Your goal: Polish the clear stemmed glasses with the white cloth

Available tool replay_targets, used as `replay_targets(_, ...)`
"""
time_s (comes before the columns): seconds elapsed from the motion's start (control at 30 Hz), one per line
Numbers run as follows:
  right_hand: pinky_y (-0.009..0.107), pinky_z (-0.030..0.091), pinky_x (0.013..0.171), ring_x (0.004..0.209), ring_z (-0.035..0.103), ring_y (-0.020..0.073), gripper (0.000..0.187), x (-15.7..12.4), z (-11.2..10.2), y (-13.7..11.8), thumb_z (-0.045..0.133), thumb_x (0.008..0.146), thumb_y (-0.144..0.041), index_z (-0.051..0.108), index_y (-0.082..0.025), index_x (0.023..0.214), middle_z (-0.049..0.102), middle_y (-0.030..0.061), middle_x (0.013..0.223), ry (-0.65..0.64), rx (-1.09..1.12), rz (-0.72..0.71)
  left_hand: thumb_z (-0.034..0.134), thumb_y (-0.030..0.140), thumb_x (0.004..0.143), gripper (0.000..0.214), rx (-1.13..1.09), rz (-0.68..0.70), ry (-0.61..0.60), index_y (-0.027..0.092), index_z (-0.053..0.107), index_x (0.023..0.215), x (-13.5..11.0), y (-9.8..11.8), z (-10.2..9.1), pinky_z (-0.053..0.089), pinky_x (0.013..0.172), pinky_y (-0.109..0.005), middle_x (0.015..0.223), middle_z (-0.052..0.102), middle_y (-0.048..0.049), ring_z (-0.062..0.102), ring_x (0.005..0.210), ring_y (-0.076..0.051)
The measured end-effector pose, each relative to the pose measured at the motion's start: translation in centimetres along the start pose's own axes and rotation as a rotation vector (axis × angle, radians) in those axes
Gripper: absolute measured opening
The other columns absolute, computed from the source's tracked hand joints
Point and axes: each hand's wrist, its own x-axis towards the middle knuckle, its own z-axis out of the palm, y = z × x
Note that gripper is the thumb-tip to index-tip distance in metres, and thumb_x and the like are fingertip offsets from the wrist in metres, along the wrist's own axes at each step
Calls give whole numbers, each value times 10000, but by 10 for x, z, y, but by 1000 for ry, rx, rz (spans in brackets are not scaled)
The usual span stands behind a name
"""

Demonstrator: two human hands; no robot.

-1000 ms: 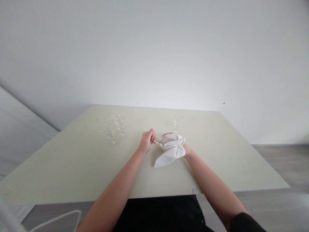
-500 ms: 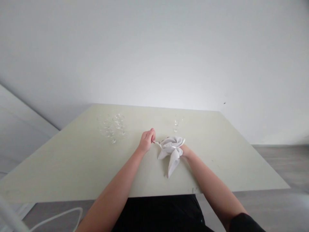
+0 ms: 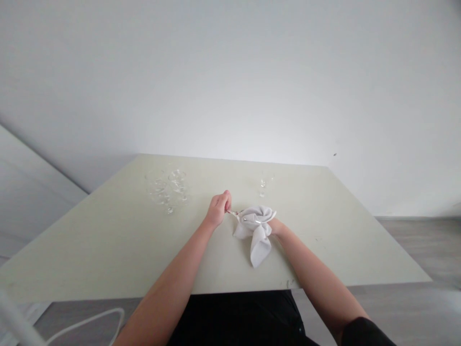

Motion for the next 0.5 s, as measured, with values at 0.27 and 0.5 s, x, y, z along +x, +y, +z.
replay_targets(0.27, 440, 488, 997, 1021, 652, 306, 389, 3, 2, -4, 713, 687, -598, 692, -220, 777, 716, 107, 904, -108, 10, 13, 427, 587, 899, 569, -4, 14, 31, 206, 372, 480, 0, -1, 2, 267, 445, -260, 454, 416, 13, 362, 433, -96)
replay_targets(0.5, 377, 516, 946, 1006, 675, 256, 490, 5, 14, -16, 757, 709, -482, 680, -186, 1092, 716, 95, 1063, -79, 233, 8, 471, 581, 885, 578, -60, 48, 60, 200, 383, 459, 2, 1, 0, 260, 439, -255, 441, 410, 8, 355, 425, -92)
